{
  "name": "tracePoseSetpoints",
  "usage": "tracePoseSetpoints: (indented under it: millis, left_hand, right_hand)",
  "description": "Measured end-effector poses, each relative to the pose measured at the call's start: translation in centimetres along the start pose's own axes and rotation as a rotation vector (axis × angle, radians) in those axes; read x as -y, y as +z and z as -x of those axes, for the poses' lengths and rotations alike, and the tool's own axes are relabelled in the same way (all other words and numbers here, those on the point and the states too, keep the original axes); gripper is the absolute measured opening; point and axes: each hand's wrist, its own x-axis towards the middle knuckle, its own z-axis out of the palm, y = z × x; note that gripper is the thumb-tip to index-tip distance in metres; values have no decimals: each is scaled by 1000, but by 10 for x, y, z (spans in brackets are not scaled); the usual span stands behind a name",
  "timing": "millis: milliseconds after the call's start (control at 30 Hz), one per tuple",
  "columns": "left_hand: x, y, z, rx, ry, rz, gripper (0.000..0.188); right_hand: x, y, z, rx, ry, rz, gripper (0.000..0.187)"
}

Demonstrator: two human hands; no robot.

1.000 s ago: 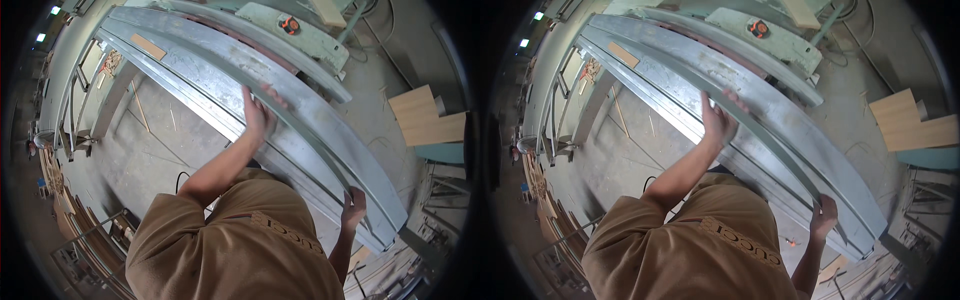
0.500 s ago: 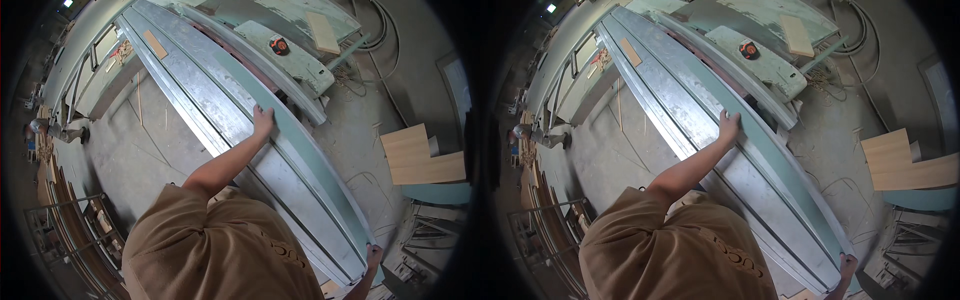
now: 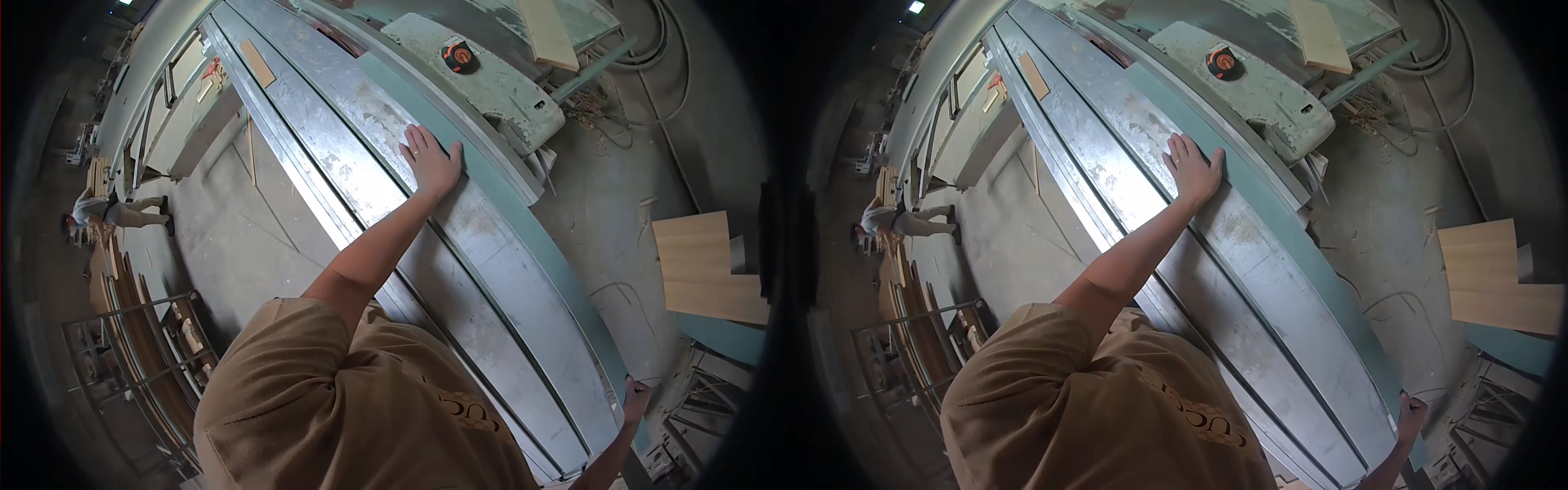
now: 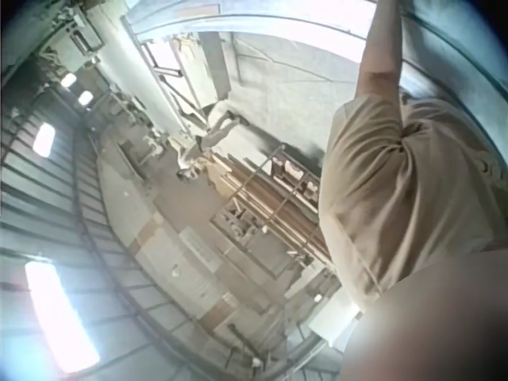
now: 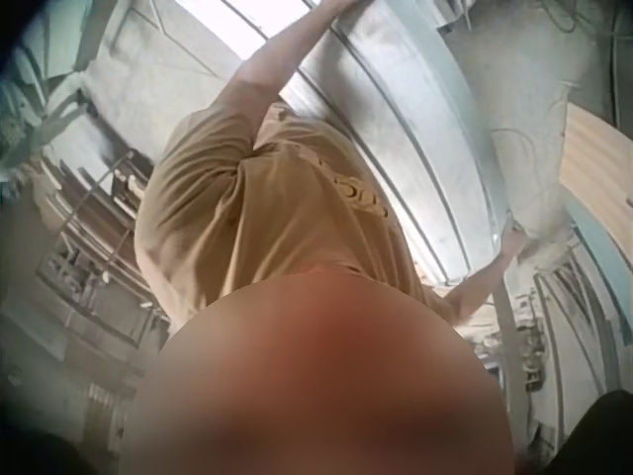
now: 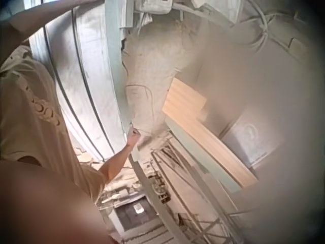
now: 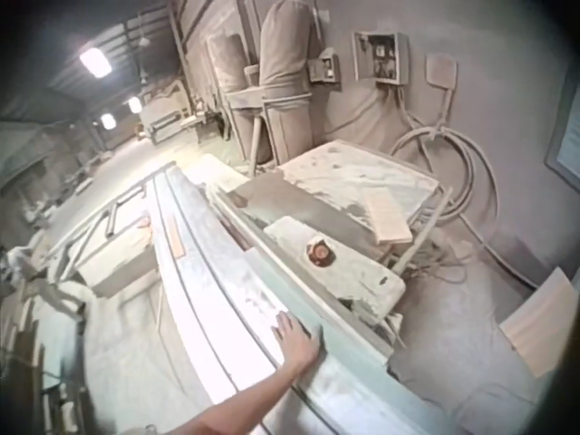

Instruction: Sanding the edge of a wooden board and positioning it on a sliding table saw in a furniture manufacturing facility.

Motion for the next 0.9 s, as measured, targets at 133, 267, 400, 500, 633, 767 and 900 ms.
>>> tracePoseSetpoints:
  millis: [133,267,400,500,633,767,900]
  left_hand:
    - [12,8,-19,-99,66,-84,104]
    - [16,1,-30,-84,80,-59,104]
    - [25,-2,-46,-105,88,-66,104]
    - [29,-4,-54,-110,95,-69,103]
    - [36,-7,-68,-116,80,-91,103]
    - [44,-10,-85,-136,75,-105,102]
    - [52,-12,-103,-142,55,-101,102]
  right_hand:
    - [13,13,-2,10,10,9,53]
    - [32,18,-4,14,17,-22,53]
    - [47,22,-6,6,12,3,54]
    - [57,26,-5,-20,-7,16,55]
    - [78,27,-9,-15,-20,48,56]
    - [102,31,-11,-27,-32,54,57]
    - [129,36,-10,-27,-33,40,58]
